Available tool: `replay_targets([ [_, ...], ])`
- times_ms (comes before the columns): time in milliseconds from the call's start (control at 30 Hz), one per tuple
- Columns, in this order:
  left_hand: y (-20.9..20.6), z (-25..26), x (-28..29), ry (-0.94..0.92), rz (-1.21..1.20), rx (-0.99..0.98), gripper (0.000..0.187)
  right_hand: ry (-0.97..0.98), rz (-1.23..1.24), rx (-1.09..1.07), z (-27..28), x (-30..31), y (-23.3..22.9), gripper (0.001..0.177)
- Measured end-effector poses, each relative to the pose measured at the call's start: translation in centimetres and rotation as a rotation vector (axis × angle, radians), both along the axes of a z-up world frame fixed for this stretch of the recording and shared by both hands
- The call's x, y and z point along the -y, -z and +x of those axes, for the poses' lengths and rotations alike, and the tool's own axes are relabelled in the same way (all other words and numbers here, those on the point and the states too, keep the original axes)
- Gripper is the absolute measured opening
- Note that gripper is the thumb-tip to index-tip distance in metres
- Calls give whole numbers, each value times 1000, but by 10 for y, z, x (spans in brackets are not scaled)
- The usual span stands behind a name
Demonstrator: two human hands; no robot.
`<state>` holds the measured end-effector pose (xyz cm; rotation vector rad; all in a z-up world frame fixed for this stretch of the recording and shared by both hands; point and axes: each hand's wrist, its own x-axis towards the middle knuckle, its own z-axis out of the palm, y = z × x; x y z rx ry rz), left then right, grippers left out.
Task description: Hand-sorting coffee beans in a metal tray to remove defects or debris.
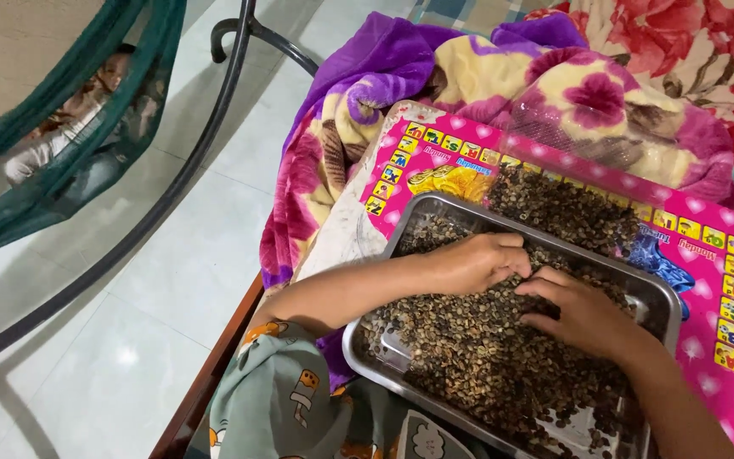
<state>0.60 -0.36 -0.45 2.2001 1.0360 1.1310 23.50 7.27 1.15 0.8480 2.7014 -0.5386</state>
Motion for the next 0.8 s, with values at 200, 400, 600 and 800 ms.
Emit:
replay_targets([
  [200, -19, 13, -56, -31, 342, -4, 19, 0, -140, -70, 2, -2, 3, 22],
  [400, -53, 28, -99, -315, -114, -283, 42, -19, -137, -233, 4, -3, 7, 16],
  [600, -23, 28, -68, -338, 91, -203, 34, -7, -30, -312, 9, -8, 15, 21],
  [800, -27, 18, -9, -168, -7, -500, 8, 41, 165, -510, 10, -12, 18, 19],
])
